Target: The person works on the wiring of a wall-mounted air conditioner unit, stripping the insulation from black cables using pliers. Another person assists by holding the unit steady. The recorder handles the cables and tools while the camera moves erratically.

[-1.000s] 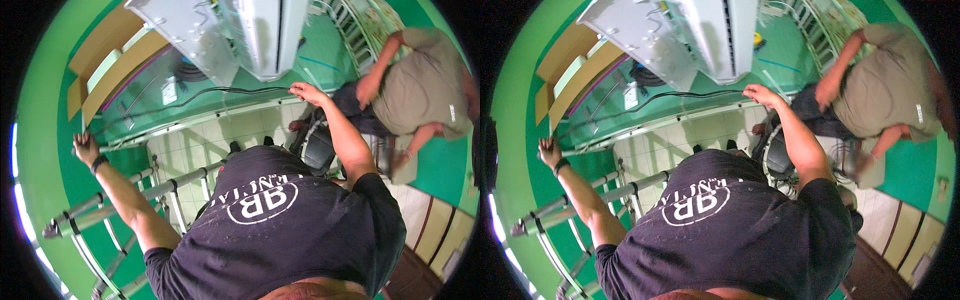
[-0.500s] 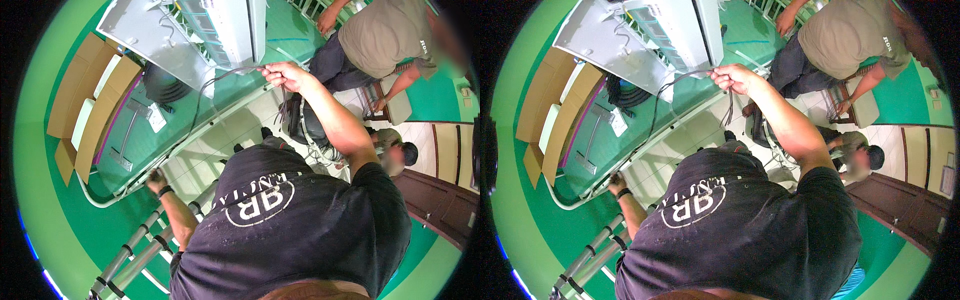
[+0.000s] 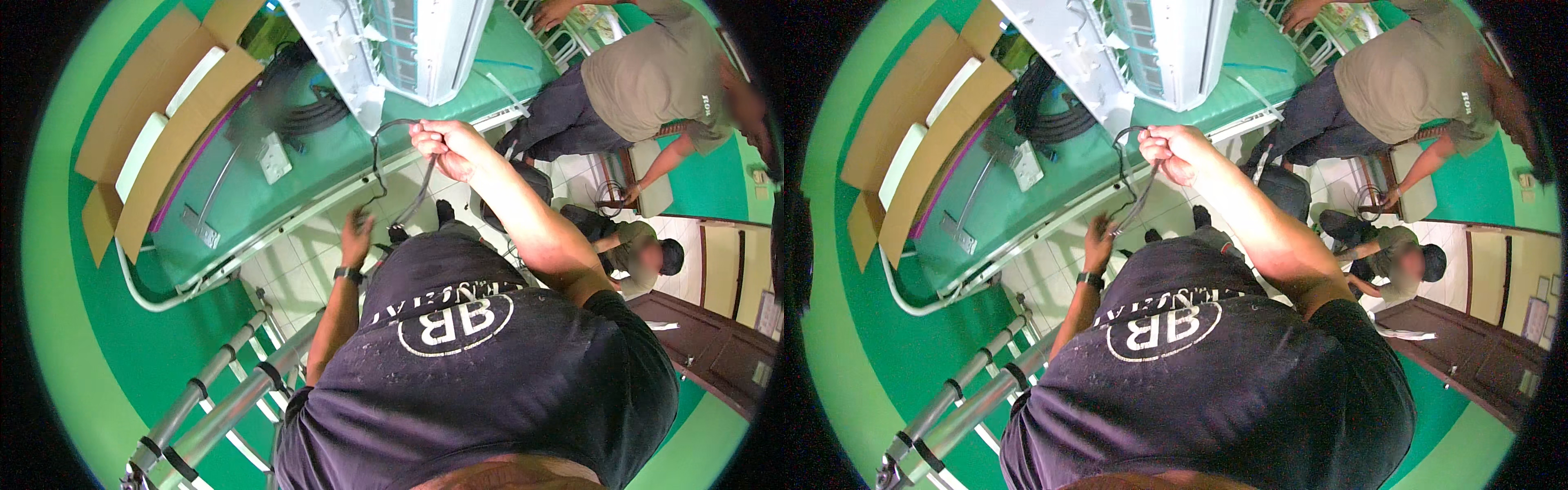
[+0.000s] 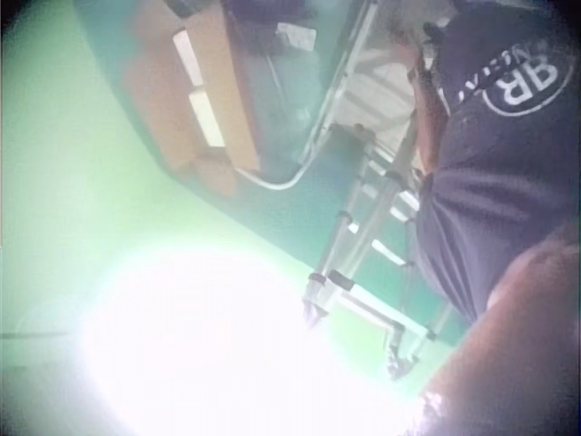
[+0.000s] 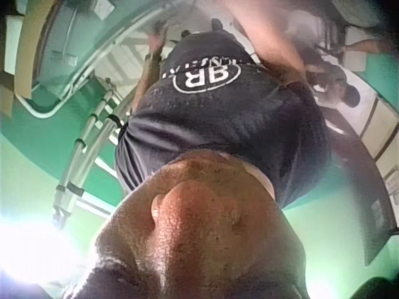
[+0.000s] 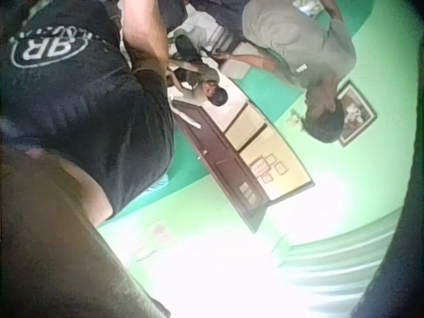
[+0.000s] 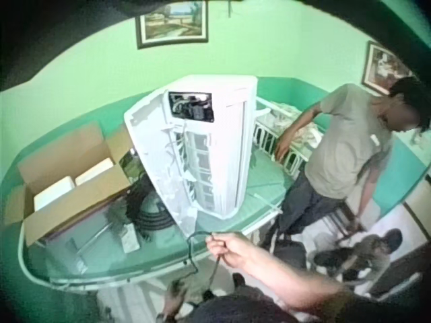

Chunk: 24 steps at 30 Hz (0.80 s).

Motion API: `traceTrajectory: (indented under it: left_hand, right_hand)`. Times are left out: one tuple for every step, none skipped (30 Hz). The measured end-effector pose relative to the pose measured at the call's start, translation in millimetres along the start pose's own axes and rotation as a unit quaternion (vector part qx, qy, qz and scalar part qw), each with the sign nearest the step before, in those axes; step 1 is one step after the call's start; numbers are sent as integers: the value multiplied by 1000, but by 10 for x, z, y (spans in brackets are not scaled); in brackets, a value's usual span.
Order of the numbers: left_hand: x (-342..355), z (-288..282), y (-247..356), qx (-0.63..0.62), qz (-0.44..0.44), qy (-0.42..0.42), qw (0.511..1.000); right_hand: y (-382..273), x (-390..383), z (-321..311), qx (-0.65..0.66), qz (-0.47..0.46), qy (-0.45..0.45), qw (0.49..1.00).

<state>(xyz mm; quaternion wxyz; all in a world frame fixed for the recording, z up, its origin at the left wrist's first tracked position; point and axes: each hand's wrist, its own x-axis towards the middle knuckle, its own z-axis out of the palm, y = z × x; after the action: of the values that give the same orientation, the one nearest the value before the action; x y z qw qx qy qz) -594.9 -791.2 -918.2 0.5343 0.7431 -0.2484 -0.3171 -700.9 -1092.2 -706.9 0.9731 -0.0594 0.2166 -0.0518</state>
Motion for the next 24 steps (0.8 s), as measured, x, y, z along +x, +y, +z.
traceTrajectory:
  left_hand:
    - [12,164,732,-33,72,-33,996]
    - [-5,246,1315,-30,147,-50,987]
    - [-6,260,1672,-25,219,-60,974]
    - [57,237,1774,-34,225,-45,973]
    - [137,225,1828,-42,231,-31,972]
    - [260,244,1914,-53,240,-27,969]
    - [374,135,2000,-60,256,-31,964]
    - [504,24,2000,-34,249,-17,968]
    - [631,-51,2018,-8,247,-4,969]
    - [703,-69,2113,-19,266,-6,964]
    - [770,-88,2209,-30,285,-8,958]
    - [786,-109,2316,-41,303,-7,952]
    - [797,-111,2441,-3,333,-21,943]
    - [798,-109,2566,35,363,-34,931]
    - [807,-108,2643,75,393,-44,915]
    - [800,-93,2670,63,388,-53,918]
    - [838,-81,2652,43,397,-44,916]
    - [893,-58,2633,22,408,-36,912]
    - [934,-36,2617,1,418,-28,908]
    - [941,-5,2592,8,373,-9,928]
    - [994,92,2583,-87,381,-4,921]
    - [1041,107,2612,-74,377,-1,923]
    - [1057,105,2630,-62,373,2,926]
    - [1063,128,2599,-119,283,-38,951]
  right_hand:
    - [58,67,-55,-8,-2,-3,1000]
    - [104,186,-151,-46,-15,-25,999]
    - [191,298,-116,-37,-12,-6,999]
    - [290,403,-65,-29,-13,15,999]
    - [339,490,-43,-21,-14,35,999]
    - [280,592,-167,-63,-39,9,997]
    - [285,640,-110,-79,-57,23,995]
    - [297,653,40,-94,-77,39,992]
    - [300,660,137,-111,-100,52,987]
    - [313,640,140,-113,-123,61,984]
    - [306,639,159,-107,-143,65,982]
    - [302,633,243,-102,-162,68,979]
    - [272,630,258,-95,-185,73,975]
    - [164,635,201,-115,-173,65,976]
    - [141,593,254,-140,-179,74,971]
    - [112,551,312,-166,-185,82,965]
    - [87,507,371,-191,-191,90,959]
    - [163,369,564,-217,-211,121,945]
    - [138,366,465,-231,-194,90,949]
    - [117,354,273,-246,-176,58,951]
    - [40,365,222,-262,-159,19,952]
    - [97,283,283,-316,-183,77,928]
    - [153,160,339,-350,-196,95,911]
    - [120,83,259,-385,-188,52,902]
